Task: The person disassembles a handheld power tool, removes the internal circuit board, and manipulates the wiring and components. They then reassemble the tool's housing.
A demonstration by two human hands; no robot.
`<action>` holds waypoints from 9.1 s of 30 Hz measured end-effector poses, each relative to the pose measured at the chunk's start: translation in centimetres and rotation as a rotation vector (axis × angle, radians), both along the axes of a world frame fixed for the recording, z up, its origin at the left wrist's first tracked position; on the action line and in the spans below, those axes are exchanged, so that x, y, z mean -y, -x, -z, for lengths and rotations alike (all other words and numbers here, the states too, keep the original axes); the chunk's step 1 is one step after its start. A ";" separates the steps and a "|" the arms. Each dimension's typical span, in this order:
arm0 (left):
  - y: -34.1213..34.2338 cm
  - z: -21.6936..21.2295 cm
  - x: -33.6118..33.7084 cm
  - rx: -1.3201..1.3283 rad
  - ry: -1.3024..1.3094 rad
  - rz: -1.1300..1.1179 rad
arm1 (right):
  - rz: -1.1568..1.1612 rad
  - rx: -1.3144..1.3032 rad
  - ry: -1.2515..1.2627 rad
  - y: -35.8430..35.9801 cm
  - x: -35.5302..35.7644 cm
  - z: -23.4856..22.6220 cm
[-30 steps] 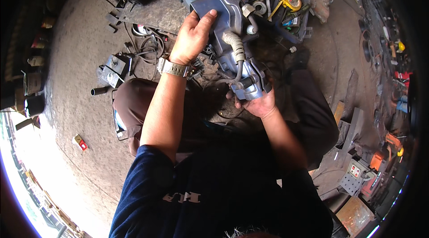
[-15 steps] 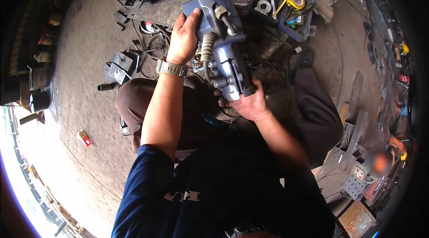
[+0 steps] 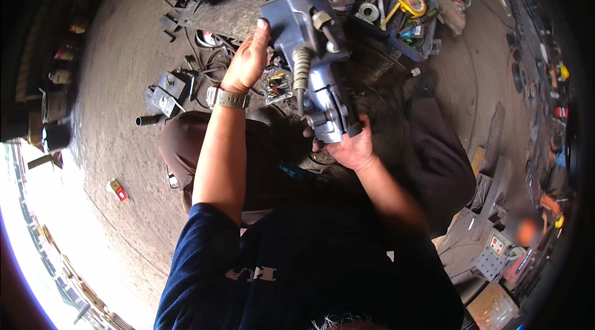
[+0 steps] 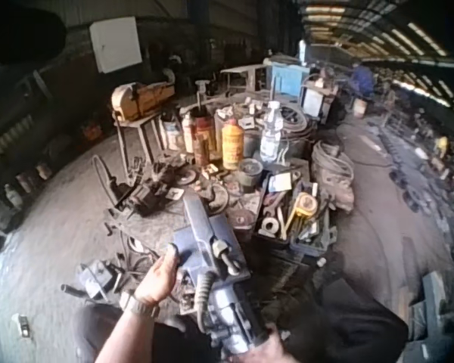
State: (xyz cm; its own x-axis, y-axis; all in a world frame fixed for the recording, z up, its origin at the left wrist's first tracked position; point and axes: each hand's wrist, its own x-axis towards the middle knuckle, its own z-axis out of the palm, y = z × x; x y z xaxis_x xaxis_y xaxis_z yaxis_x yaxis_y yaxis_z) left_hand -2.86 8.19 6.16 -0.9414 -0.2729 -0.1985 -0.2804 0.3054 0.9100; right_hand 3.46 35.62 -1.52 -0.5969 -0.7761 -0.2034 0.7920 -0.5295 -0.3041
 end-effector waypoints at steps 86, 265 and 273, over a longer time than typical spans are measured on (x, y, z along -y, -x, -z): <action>-0.5 5.3 2.5 -0.097 -0.907 0.311 | -0.152 -0.043 -0.296 3.2 -3.6 -0.8; -7.8 10.6 -1.3 -0.002 -1.125 -1.214 | 0.128 -1.351 -1.384 -0.9 10.8 1.6; -5.9 14.3 -2.2 0.095 -0.942 -0.921 | -0.144 -1.565 -1.312 -2.9 6.9 1.2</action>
State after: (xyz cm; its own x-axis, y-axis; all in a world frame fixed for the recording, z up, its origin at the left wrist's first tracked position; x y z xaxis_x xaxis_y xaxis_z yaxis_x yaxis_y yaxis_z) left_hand 3.08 10.44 -8.12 -0.4587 -0.5236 -0.7180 -0.1177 -0.7650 0.6332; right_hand 6.39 28.74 -2.68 -0.7415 -0.6694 -0.0445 -0.4606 0.5562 -0.6917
